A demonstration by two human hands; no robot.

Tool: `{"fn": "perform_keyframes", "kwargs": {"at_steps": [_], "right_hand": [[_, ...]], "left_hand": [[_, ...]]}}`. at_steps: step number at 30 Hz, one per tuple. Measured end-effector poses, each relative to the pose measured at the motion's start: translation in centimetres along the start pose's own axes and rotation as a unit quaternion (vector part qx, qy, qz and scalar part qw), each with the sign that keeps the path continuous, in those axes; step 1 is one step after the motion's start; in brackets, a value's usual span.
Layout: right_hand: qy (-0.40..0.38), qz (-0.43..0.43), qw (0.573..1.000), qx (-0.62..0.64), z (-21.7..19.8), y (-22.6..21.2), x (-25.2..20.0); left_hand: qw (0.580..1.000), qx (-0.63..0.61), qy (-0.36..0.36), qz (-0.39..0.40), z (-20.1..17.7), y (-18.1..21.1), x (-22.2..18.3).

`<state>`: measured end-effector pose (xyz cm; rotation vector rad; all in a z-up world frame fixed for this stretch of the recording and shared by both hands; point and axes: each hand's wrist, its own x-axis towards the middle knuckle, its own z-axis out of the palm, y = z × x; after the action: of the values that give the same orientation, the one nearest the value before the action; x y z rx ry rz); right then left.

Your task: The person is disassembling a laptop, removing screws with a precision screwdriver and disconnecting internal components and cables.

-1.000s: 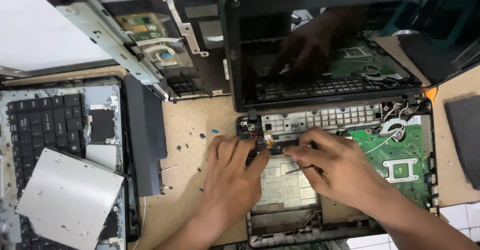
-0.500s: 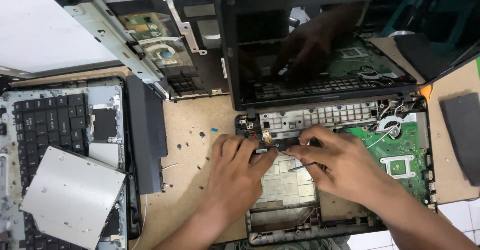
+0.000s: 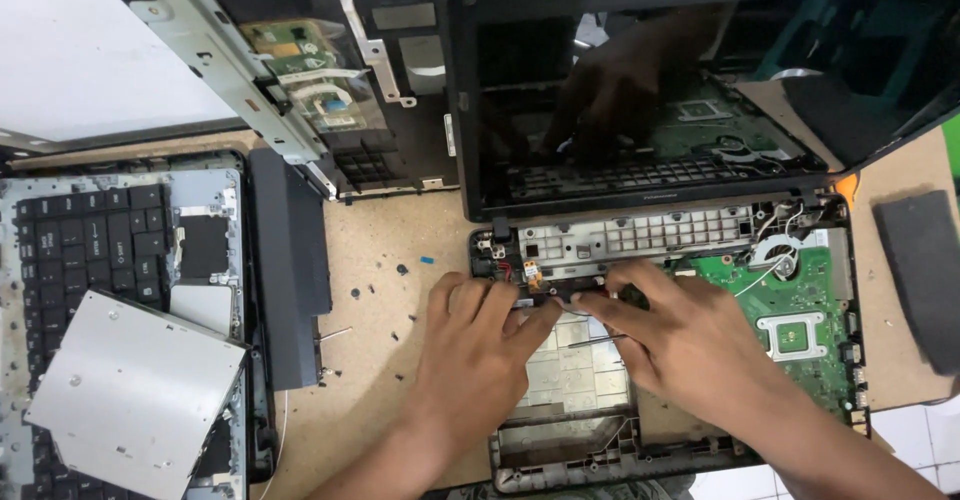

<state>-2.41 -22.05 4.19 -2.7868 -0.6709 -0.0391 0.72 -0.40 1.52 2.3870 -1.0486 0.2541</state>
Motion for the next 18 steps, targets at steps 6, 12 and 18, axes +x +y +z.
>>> {"fn": "perform_keyframes", "kwargs": {"at_steps": [6,12,18], "right_hand": [[-0.014,0.020,0.999,-0.046,0.3,-0.4,-0.4],[-0.003,0.024,0.999,-0.026,0.5,-0.6,-0.4],[0.007,-0.027,0.999,0.025,0.2,0.1,0.1]], "left_hand": [[1.000,0.002,-0.011,-0.010,-0.2,0.3,0.4],[1.000,-0.001,0.026,-0.010,0.1,0.2,0.6],[1.000,-0.006,0.017,-0.020,0.2,0.4,0.6]]}}
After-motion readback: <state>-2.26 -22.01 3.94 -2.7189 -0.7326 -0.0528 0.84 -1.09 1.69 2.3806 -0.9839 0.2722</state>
